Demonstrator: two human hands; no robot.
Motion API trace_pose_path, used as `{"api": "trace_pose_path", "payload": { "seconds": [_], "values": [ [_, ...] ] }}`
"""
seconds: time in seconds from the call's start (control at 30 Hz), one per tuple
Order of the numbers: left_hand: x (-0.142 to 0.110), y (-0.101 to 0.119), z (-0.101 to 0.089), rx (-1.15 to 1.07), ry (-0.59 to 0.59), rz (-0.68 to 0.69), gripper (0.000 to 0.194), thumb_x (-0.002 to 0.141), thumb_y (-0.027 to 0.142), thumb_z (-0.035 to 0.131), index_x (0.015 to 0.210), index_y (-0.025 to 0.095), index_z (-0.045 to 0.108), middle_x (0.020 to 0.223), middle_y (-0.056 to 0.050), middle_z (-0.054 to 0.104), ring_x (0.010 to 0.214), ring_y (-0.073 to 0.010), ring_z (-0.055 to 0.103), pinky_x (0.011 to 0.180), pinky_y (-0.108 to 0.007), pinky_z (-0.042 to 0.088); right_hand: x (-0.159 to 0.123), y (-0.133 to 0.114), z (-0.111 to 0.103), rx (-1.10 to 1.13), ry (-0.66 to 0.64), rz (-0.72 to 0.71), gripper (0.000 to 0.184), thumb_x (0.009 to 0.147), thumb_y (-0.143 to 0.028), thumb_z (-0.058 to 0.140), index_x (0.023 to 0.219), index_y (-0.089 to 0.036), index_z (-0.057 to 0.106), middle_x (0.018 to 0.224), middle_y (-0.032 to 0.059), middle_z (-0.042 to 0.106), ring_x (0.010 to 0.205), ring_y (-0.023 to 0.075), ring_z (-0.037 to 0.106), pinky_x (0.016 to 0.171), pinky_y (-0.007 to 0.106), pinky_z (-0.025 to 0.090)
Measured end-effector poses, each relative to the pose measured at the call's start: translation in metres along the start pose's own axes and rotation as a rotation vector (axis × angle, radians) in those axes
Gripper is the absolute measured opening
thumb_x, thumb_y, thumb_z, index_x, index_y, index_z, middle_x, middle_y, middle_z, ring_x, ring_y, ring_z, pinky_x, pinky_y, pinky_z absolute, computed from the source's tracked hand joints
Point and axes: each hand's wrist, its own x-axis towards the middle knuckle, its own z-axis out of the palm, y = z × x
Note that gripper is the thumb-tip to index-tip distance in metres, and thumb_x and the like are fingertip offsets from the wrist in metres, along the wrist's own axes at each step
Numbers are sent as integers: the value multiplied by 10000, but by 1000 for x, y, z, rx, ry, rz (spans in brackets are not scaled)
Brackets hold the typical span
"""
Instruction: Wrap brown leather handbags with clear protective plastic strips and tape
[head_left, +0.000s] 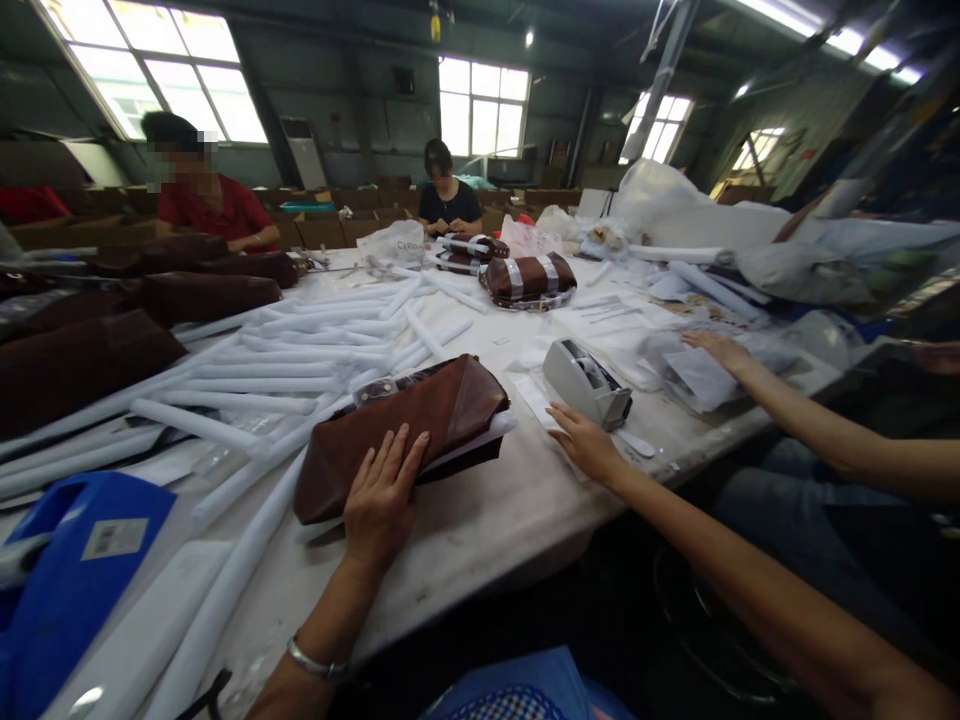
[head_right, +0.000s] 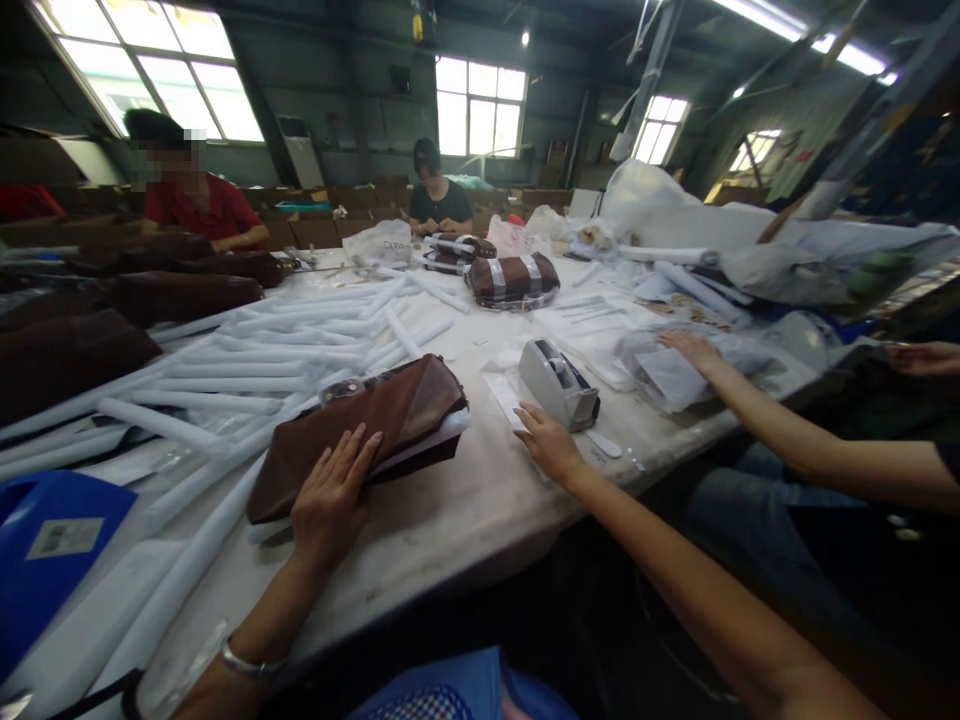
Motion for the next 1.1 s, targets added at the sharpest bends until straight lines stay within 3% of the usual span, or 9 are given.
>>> {"api": "trace_pose_path", "payload": {
  "seconds": [0.1,0.23,0.47,0.53,0.67,0.73,0.9,1.0,1.1],
  "values": [
    [3,2,-3,-4,10,-23,841,812,-4,433,1562,307,213,1554,-59,391,1399,-256,423,1156,-455,347,5,32,6,-163,-23,-24,340,887,-212,578,1212,-177,671,1443,135,540,1358,304,484,1132,473,416],
    [4,3,-2,9,3,-4,873,790,-12,442,1563,313,201,1549,-62,400,1392,-266,433,1143,-461,363,14,42,8,-161,-1,-43,224,916,-244,551,993,-211,758,1289,104,669,1278,271,569,1107,444,446],
    [8,-1,-4,6,7,-26,893,763,-12,453,1563,302,213,1556,-59,391,1388,-265,440,1141,-452,371,15,-5,-6,-43,114,-114,252,948,-286,514,936,-234,761,1236,73,702,1231,268,601,1084,471,442],
    [10,-2,-6,0,10,-40,890,761,-11,459,1562,297,222,1557,-61,391,1389,-264,439,1138,-451,376,-5,-34,-11,67,-7,-147,243,948,-318,530,919,-243,759,1207,61,716,1164,253,643,1046,429,472],
    [12,-2,-8,-13,23,-61,881,772,-6,473,1560,301,228,1546,-61,413,1378,-260,455,1133,-449,384,-49,-82,-24,306,-569,-179,277,952,-408,541,966,-246,766,1095,22,757,992,215,708,901,304,533],
    [13,-1,-9,-23,22,-66,891,763,-9,475,1560,305,227,1544,-60,415,1380,-262,453,1134,-453,382,-58,-90,-25,369,-694,-158,330,956,-467,525,980,-243,767,1003,9,774,901,207,720,818,278,549],
    [14,0,-9,-38,22,-84,904,746,-16,469,1558,305,236,1545,-59,414,1381,-270,450,1138,-460,377,-38,-72,14,54,-121,8,502,963,-519,469,1322,-202,621,1362,121,618,1268,304,561,1078,448,434],
    [15,-1,-9,-43,32,-90,906,746,-19,472,1557,308,237,1546,-55,412,1376,-266,458,1137,-454,381,-25,-62,46,-158,-181,34,742,917,-570,529,1468,-82,439,1555,209,357,1462,351,297,1198,529,246],
    [14,-2,-11,-41,53,-93,875,778,-14,473,1557,305,236,1538,-62,424,1376,-257,458,1130,-450,392,-15,-65,63,-183,-338,-107,798,923,-631,480,1503,-94,376,1591,199,277,1499,330,196,1223,536,147]
  ]
}}
